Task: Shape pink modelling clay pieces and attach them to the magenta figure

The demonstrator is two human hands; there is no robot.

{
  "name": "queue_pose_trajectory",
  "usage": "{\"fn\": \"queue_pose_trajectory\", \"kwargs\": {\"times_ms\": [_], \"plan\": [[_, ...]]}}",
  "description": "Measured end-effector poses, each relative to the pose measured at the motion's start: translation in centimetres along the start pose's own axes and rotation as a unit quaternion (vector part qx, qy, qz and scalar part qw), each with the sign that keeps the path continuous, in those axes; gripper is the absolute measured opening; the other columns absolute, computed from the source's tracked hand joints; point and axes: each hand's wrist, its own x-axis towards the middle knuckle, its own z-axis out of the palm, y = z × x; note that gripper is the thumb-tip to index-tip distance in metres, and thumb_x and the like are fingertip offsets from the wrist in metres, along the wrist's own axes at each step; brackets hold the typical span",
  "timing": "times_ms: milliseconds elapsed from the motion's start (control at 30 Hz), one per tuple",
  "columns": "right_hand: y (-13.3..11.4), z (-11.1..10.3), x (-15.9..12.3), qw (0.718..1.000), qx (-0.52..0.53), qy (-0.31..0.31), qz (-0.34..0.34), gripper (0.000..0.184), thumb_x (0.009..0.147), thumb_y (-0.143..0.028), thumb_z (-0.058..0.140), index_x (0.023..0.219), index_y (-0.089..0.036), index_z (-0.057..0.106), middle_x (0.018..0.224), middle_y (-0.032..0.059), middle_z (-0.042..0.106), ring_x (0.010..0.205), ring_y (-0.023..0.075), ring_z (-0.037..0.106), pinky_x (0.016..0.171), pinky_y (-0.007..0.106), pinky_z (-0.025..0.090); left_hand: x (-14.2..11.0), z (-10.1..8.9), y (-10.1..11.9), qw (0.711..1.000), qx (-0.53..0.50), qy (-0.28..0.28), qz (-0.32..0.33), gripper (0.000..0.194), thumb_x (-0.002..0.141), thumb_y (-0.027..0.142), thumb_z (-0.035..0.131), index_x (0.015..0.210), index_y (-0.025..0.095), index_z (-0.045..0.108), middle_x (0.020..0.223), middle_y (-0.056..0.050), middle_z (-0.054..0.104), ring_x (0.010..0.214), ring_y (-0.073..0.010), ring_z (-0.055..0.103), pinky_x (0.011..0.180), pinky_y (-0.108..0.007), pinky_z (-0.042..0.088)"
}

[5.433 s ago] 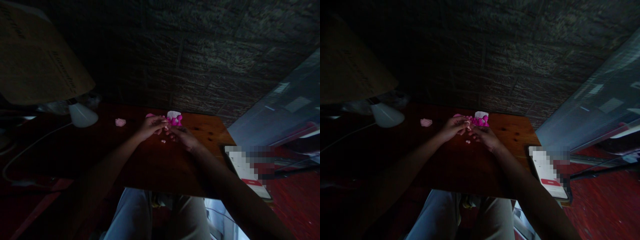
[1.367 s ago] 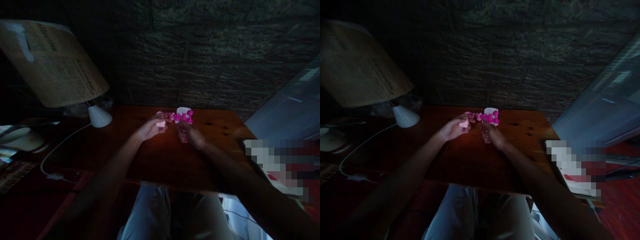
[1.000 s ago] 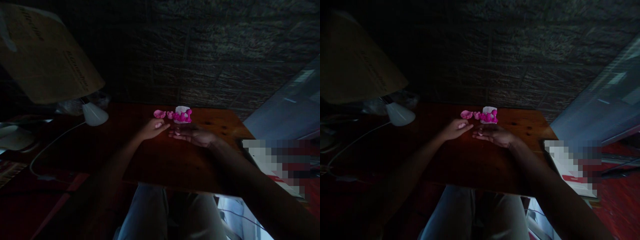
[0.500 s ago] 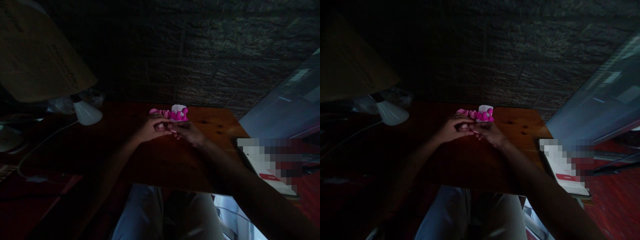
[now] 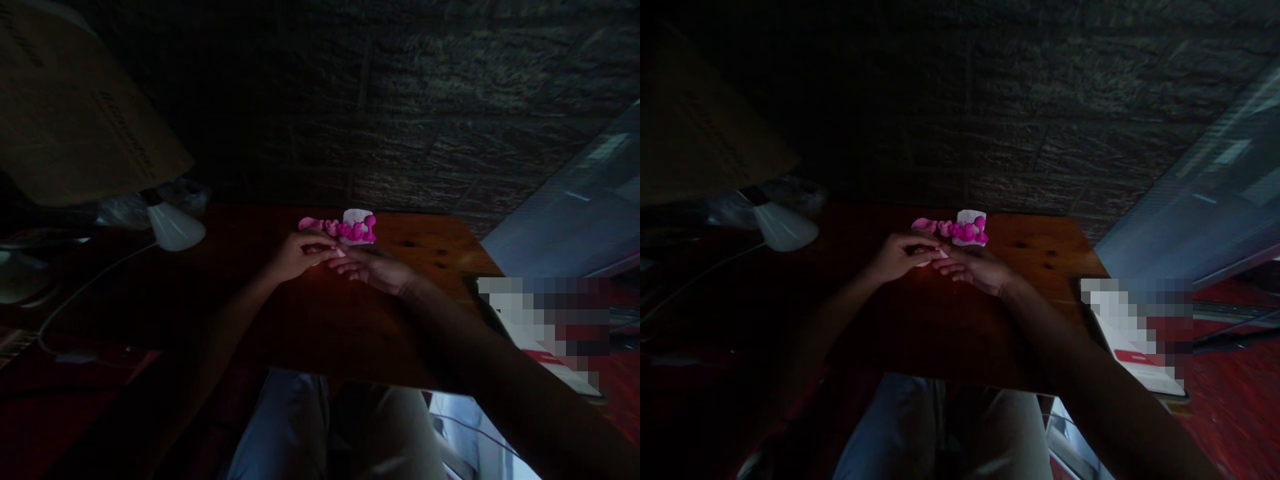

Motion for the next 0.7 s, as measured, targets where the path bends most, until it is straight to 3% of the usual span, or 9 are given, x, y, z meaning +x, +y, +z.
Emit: {"fn": "queue_pose_trajectory", "kwargs": {"times_ms": [167,267,333,467,600,700], "plan": [[0.1,-0.2,0.4,0.997,-0.019,0.058,-0.053,0.029,0.079,-0.043,0.082,0.085,-0.016,0.073,0.086,0.0068,0.074,0.070,0.0109,0.060,0.059,0.021,0.044,0.1,-0.2,-0.6,0.999,0.027,0.015,0.039,0.028,0.068,0.010,0.087,0.093,0.023,0.082,0.101,-0.006,0.079,0.098,-0.0213,0.070,0.089,-0.032,0.054],[-0.1,-0.5,0.5,0.988,-0.039,0.128,-0.081,0.036,0.074,-0.050,0.082,0.076,-0.016,0.070,0.074,0.0036,0.067,0.061,0.0094,0.052,0.054,0.022,0.039,0.4,-0.7,-1.2,0.994,0.047,0.088,0.046,0.014,0.082,0.018,0.077,0.094,0.022,0.082,0.103,-0.008,0.079,0.094,-0.0192,0.070,0.083,-0.028,0.053],[-0.2,-0.6,0.5,0.982,-0.060,0.149,-0.096,0.042,0.068,-0.055,0.084,0.072,-0.016,0.068,0.070,0.0021,0.063,0.058,0.0092,0.047,0.053,0.024,0.037,0.5,-0.9,-1.5,0.992,0.062,0.107,0.033,0.012,0.082,0.019,0.077,0.093,0.021,0.082,0.098,-0.007,0.079,0.084,-0.0172,0.068,0.074,-0.025,0.051],[-0.3,-0.1,0.3,0.975,-0.097,0.157,-0.122,0.051,0.062,-0.065,0.083,0.069,-0.017,0.067,0.067,0.0012,0.059,0.056,0.0097,0.044,0.053,0.026,0.035,0.3,-0.7,-1.4,0.994,0.078,0.053,0.056,0.015,0.080,0.020,0.080,0.095,0.023,0.082,0.094,-0.007,0.078,0.082,-0.0178,0.068,0.072,-0.026,0.052],[-0.1,0.6,0.1,0.968,-0.141,0.143,-0.150,0.052,0.067,-0.069,0.079,0.070,-0.018,0.068,0.065,0.0008,0.059,0.058,0.0115,0.045,0.056,0.027,0.036,0.0,0.0,-1.2,0.991,0.080,-0.011,0.105,0.027,0.073,0.024,0.088,0.099,0.024,0.082,0.107,-0.010,0.079,0.104,-0.0237,0.069,0.087,-0.035,0.057],[-0.1,0.9,0.0,0.962,-0.173,0.120,-0.174,0.048,0.074,-0.067,0.076,0.075,-0.019,0.072,0.064,-0.0009,0.058,0.060,0.0119,0.047,0.059,0.027,0.039,0.0,0.3,-1.4,0.992,0.067,-0.011,0.103,0.027,0.077,0.027,0.085,0.103,0.024,0.081,0.110,-0.010,0.079,0.104,-0.0235,0.071,0.086,-0.036,0.059]]}}
